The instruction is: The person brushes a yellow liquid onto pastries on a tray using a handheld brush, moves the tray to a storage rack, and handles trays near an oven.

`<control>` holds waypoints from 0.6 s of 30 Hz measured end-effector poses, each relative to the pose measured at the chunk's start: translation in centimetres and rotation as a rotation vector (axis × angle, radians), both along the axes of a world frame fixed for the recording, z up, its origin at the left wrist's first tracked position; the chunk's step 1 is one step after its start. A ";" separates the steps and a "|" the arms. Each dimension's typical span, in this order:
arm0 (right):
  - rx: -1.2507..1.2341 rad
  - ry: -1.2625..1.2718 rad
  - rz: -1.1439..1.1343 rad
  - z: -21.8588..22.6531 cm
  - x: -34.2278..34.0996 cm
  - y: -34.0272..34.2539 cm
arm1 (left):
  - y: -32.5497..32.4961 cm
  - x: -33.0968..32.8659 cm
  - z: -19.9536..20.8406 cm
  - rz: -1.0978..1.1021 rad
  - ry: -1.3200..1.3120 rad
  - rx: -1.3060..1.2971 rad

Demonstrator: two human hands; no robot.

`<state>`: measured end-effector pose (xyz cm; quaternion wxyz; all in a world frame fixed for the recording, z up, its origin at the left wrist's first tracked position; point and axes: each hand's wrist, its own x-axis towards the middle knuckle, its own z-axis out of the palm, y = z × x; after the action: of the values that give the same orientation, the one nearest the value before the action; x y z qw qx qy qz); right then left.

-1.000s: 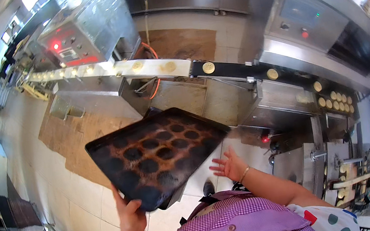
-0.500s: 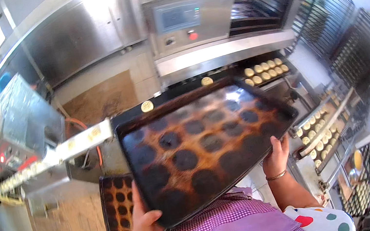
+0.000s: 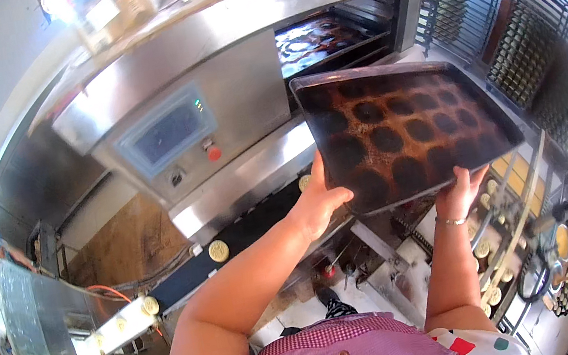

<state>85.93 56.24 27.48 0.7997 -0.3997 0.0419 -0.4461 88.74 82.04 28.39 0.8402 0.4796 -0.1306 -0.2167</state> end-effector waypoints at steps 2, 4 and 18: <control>-0.011 -0.017 0.025 0.0 5.2 -2.3 | -1.9 4.7 0.4 0.017 -0.032 0.041; -0.033 -0.054 0.070 0.3 10.8 -3.6 | -2.9 8.6 1.6 0.075 -0.097 0.101; 0.021 0.216 0.613 -5.4 46.3 5.1 | 7.8 2.0 -13.3 0.114 -0.347 0.912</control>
<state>132.26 61.36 22.09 0.8918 -0.4303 0.0090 -0.1392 90.69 89.80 15.04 0.5208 0.8342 -0.1337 -0.1225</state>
